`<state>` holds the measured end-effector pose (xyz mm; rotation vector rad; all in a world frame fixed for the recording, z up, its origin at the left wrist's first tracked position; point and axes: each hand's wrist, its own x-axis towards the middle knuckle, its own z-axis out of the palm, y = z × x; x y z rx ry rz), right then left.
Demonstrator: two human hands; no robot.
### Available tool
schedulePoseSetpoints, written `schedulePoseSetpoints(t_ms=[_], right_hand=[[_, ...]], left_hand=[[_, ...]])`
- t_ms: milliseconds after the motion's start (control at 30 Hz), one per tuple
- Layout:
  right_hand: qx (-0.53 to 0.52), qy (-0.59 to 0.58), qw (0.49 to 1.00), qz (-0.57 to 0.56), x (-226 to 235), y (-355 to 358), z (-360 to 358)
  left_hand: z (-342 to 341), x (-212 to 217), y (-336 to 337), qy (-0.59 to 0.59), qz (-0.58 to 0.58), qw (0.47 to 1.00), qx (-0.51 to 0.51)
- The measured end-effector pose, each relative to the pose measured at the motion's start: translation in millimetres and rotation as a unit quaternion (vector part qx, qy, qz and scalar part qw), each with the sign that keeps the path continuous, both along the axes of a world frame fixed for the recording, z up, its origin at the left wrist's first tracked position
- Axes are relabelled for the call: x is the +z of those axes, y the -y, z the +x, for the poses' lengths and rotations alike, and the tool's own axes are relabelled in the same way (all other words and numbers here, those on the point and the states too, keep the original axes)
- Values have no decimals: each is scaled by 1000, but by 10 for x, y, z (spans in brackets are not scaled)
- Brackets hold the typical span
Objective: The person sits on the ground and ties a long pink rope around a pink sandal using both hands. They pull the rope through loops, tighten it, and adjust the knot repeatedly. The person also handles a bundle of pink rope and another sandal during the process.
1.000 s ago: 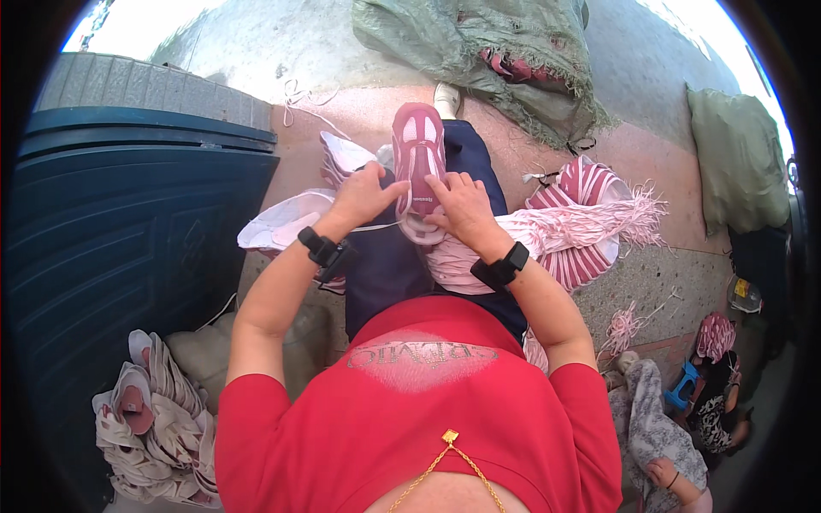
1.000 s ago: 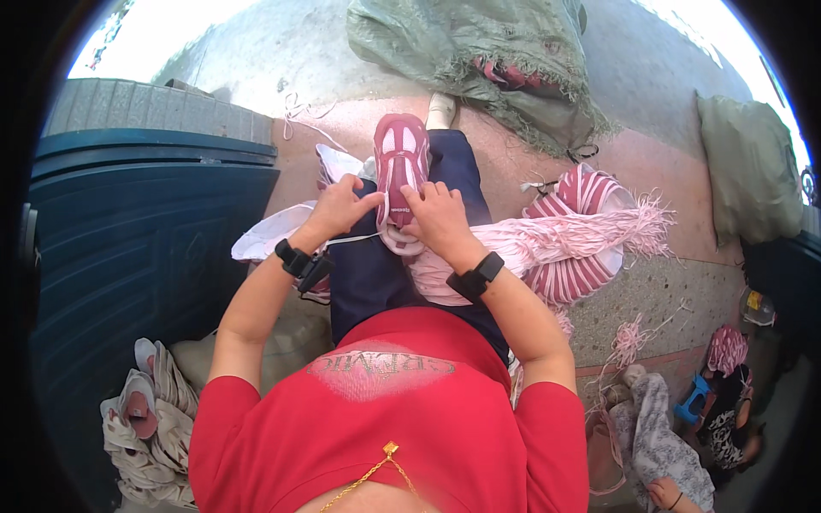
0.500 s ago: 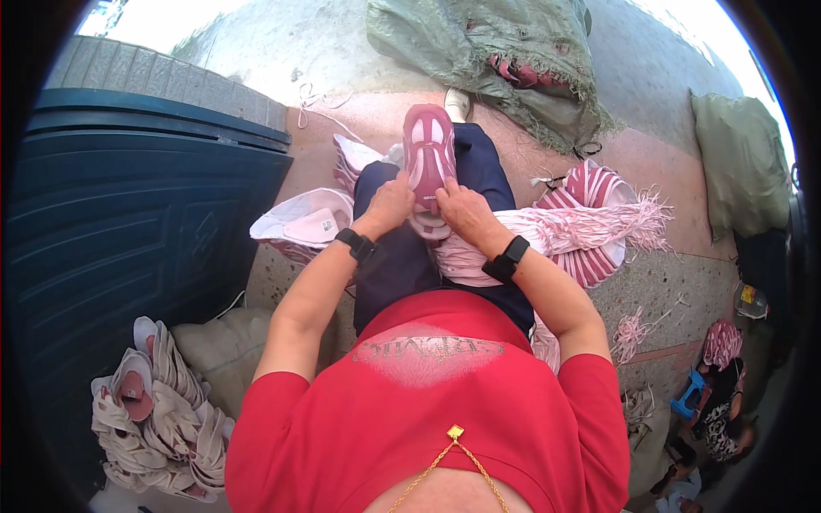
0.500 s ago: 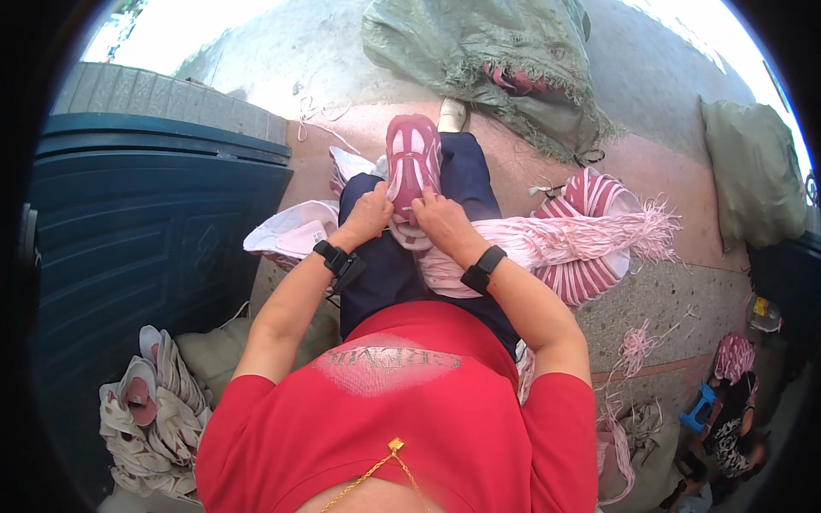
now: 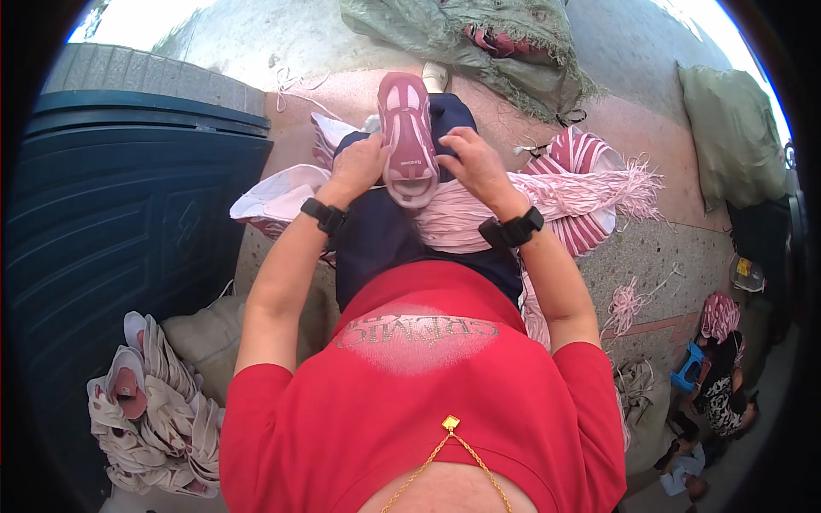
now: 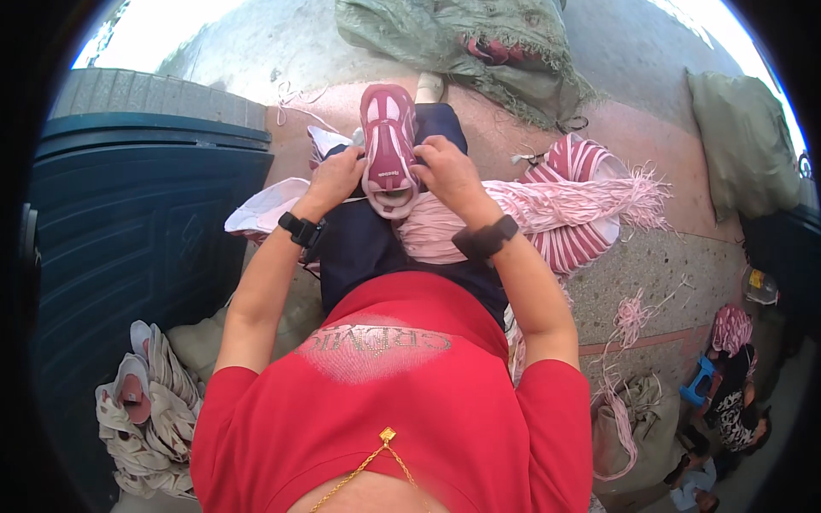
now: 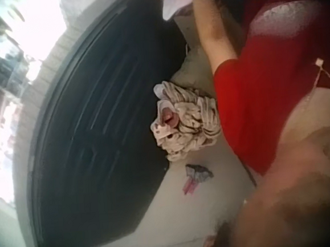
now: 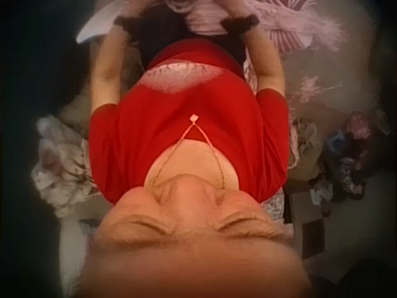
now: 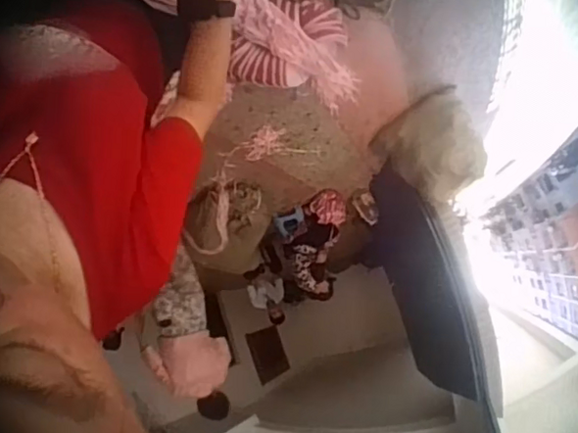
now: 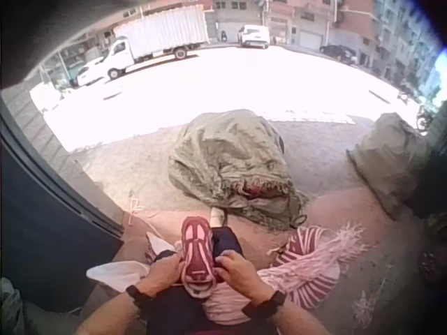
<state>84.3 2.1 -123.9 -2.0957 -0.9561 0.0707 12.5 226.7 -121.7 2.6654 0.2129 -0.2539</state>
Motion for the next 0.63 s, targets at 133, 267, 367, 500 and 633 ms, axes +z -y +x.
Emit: schedulePoseSetpoints(t_ms=[133, 267, 367, 500, 633], right_hand=[[-112, -55, 991, -47, 58, 742, 241], [-95, -106, 987, -75, -10, 939, 158], [-65, -86, 993, -55, -38, 720, 47], [-34, -67, 996, -38, -126, 558, 1], [18, -75, 991, -107, -153, 397, -26]], left_hand=[[-96, 290, 133, 88, -152, 983, -55], [52, 94, 573, 6, -143, 980, -137], [150, -168, 859, -96, -80, 979, -158], [149, -200, 929, -89, -106, 983, -120], [45, -191, 816, 43, -91, 985, -143]])
